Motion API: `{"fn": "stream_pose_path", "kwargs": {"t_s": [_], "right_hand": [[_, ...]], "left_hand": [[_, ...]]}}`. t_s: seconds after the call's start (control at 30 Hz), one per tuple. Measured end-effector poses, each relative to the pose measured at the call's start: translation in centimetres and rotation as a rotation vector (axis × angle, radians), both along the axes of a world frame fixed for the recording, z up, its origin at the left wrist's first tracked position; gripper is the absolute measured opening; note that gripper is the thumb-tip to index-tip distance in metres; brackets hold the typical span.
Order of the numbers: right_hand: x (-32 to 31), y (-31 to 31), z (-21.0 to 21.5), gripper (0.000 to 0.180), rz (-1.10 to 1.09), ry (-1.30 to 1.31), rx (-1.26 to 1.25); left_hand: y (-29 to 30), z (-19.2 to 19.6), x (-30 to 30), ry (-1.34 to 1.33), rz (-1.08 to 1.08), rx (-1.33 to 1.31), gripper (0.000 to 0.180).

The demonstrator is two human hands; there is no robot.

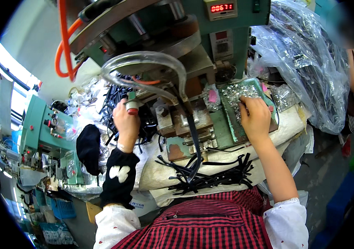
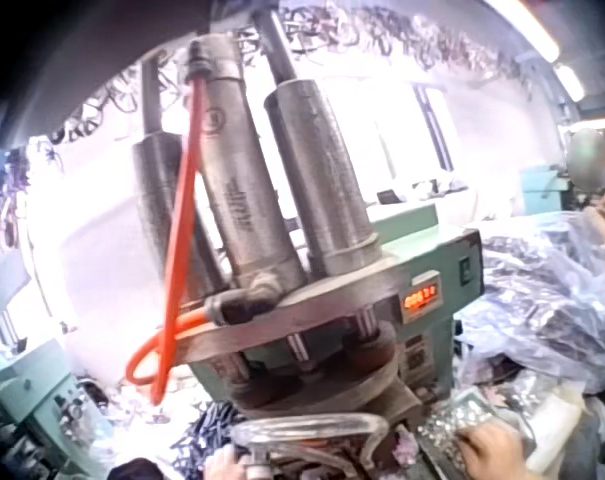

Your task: The person repeatedly picks black cable segments and small metallic components, inserts them into a press machine, and removes the assembled units. The process is continuous and repetitive, with the person handling items one at a time and placing finished pieces aside.

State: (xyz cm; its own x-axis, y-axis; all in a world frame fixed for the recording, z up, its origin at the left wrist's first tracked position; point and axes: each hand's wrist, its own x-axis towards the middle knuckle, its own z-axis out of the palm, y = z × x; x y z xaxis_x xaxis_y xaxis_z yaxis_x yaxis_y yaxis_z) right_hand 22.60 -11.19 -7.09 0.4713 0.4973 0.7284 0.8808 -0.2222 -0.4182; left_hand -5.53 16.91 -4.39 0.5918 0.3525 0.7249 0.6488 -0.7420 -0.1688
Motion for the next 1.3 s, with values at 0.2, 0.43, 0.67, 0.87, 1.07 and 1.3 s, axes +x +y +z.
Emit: {"fn": "stream_pose_path", "kwargs": {"t_s": [0.2, 0.43, 0.67, 0.87, 1.07, 1.3], "right_hand": [[-0.4, -7.5, -0.5, 0.021, -0.126, 0.072, -0.093], [1.0, -5.8, 1.5, 0.018, -0.106, -0.191, -0.295], [-3.8, -1.2, 5.7, 0.024, 0.272, 0.13, 0.186], [-10.5, 4.4, 6.3, 0.05, 0.566, 1.017, 0.474], [-11.0, 4.6, 6.9, 0.051, 0.543, 1.092, 0.479], [-8.6, -0.8, 8.6, 0.06, 0.511, 0.372, -0.048]], "left_hand": [[-5.4, 0.3, -4.1, -0.14, 0.101, -0.421, 0.012], [-9.0, -1.5, -4.9, -0.834, -0.164, -1.125, 0.005], [-13.0, 6.3, 0.1, -0.944, -0.569, -0.815, 0.015], [-12.6, 11.4, 3.5, -0.89, -0.816, -0.851, 0.01], [-13.3, 12.0, 4.2, -0.945, -0.721, -0.86, 0.01], [-16.9, 9.6, 2.1, -0.642, -0.851, -0.69, 0.009]]}}
